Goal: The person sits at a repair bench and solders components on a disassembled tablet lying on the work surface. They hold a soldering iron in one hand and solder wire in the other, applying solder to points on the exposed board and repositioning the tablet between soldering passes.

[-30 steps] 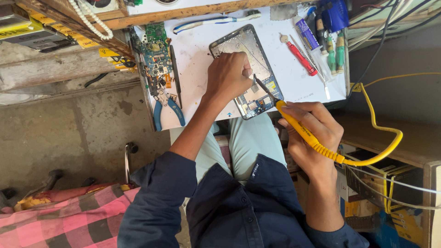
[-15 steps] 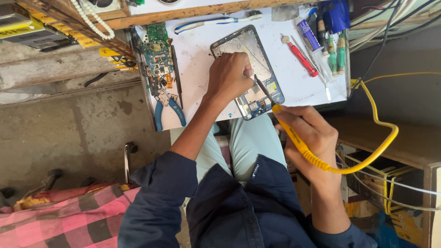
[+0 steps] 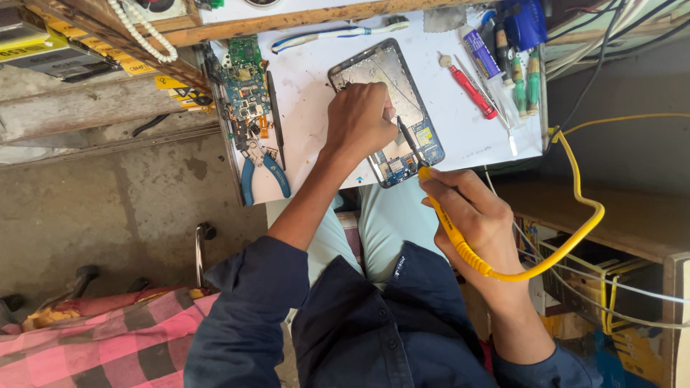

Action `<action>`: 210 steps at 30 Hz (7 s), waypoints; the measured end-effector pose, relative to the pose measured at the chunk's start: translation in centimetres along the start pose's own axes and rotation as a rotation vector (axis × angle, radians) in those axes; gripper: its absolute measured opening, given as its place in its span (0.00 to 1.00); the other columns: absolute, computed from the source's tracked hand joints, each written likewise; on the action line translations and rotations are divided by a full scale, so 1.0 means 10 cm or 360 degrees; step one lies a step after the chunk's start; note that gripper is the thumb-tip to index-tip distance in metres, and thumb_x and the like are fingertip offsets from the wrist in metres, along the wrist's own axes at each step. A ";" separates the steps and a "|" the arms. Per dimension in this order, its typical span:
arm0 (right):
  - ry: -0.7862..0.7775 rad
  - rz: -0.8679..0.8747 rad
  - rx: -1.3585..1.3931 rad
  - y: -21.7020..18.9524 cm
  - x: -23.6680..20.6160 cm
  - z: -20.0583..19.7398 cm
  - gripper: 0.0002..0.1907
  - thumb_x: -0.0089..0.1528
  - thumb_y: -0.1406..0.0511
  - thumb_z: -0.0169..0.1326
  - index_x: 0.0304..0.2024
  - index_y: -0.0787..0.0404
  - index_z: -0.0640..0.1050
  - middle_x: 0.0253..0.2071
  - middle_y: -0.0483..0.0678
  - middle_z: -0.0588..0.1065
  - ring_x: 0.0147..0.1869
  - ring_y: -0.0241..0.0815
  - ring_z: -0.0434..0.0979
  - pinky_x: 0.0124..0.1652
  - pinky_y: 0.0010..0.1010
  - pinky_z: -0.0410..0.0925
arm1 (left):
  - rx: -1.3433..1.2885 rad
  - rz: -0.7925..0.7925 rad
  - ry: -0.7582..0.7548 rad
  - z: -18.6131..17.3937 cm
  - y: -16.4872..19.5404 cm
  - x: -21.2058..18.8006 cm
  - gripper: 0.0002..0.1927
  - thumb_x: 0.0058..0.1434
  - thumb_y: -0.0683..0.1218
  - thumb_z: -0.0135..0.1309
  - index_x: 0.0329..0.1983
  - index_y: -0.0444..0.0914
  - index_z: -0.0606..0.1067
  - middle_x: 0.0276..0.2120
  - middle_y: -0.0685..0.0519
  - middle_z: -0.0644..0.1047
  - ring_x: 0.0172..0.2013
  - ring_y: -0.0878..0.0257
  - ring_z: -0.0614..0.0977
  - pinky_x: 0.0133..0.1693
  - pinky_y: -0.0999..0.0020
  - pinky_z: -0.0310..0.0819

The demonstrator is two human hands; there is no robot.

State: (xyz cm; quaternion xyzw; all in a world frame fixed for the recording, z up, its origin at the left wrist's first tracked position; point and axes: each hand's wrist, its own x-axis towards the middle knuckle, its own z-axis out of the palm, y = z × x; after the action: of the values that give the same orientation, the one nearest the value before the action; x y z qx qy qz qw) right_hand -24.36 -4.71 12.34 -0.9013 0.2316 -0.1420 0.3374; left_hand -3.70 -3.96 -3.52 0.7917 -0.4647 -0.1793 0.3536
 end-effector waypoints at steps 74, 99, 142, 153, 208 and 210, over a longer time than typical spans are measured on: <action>0.0001 -0.0046 0.0009 0.03 0.05 -0.03 0.26 0.49 0.84 0.52 0.50 0.72 0.78 0.50 0.57 0.76 0.47 0.51 0.84 0.46 0.33 0.77 | -0.0084 -0.0026 -0.0003 -0.03 -0.01 0.00 0.03 0.46 0.37 0.56 0.22 0.38 0.76 0.24 0.47 0.80 0.31 0.47 0.82 0.35 0.54 0.74; 0.0077 -0.0021 -0.0026 0.03 0.07 -0.09 0.24 0.49 0.83 0.54 0.48 0.69 0.80 0.48 0.55 0.78 0.47 0.52 0.83 0.44 0.33 0.75 | 0.0000 -0.0029 -0.0005 0.01 -0.03 0.00 0.01 0.49 0.38 0.57 0.25 0.36 0.77 0.26 0.44 0.81 0.32 0.46 0.83 0.36 0.54 0.75; 0.0307 -0.0054 0.0004 0.21 -0.01 0.04 0.20 0.54 0.83 0.60 0.48 0.68 0.81 0.48 0.53 0.79 0.48 0.47 0.83 0.46 0.30 0.75 | -0.0069 -0.0076 -0.0048 -0.07 0.01 0.00 0.03 0.47 0.37 0.56 0.23 0.39 0.77 0.25 0.49 0.82 0.30 0.49 0.83 0.34 0.55 0.75; 0.0301 -0.0058 0.0017 0.20 -0.01 0.04 0.20 0.55 0.83 0.60 0.49 0.68 0.81 0.49 0.53 0.78 0.48 0.46 0.84 0.46 0.29 0.76 | -0.0063 -0.0061 -0.0023 -0.06 0.00 0.00 0.03 0.47 0.37 0.56 0.23 0.39 0.77 0.25 0.49 0.81 0.30 0.49 0.83 0.34 0.55 0.75; 0.0286 0.0003 0.0011 0.03 0.20 -0.04 0.20 0.54 0.84 0.56 0.46 0.69 0.81 0.45 0.54 0.79 0.46 0.49 0.85 0.44 0.30 0.75 | -0.0039 0.0001 0.0000 -0.03 -0.01 -0.01 0.03 0.45 0.38 0.56 0.24 0.38 0.77 0.26 0.47 0.82 0.31 0.47 0.83 0.34 0.55 0.74; 0.0300 0.0003 -0.0003 0.03 0.19 -0.03 0.19 0.54 0.84 0.58 0.46 0.68 0.82 0.45 0.54 0.79 0.46 0.49 0.85 0.43 0.30 0.75 | -0.0039 -0.0021 -0.0037 -0.04 -0.02 0.00 0.04 0.44 0.38 0.56 0.24 0.38 0.77 0.25 0.47 0.82 0.30 0.48 0.83 0.35 0.56 0.75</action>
State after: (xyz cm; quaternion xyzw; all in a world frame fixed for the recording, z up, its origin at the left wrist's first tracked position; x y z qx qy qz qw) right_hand -22.97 -6.08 12.56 -0.8841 0.2632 -0.2256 0.3134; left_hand -3.37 -3.71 -3.35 0.7882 -0.4614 -0.1965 0.3567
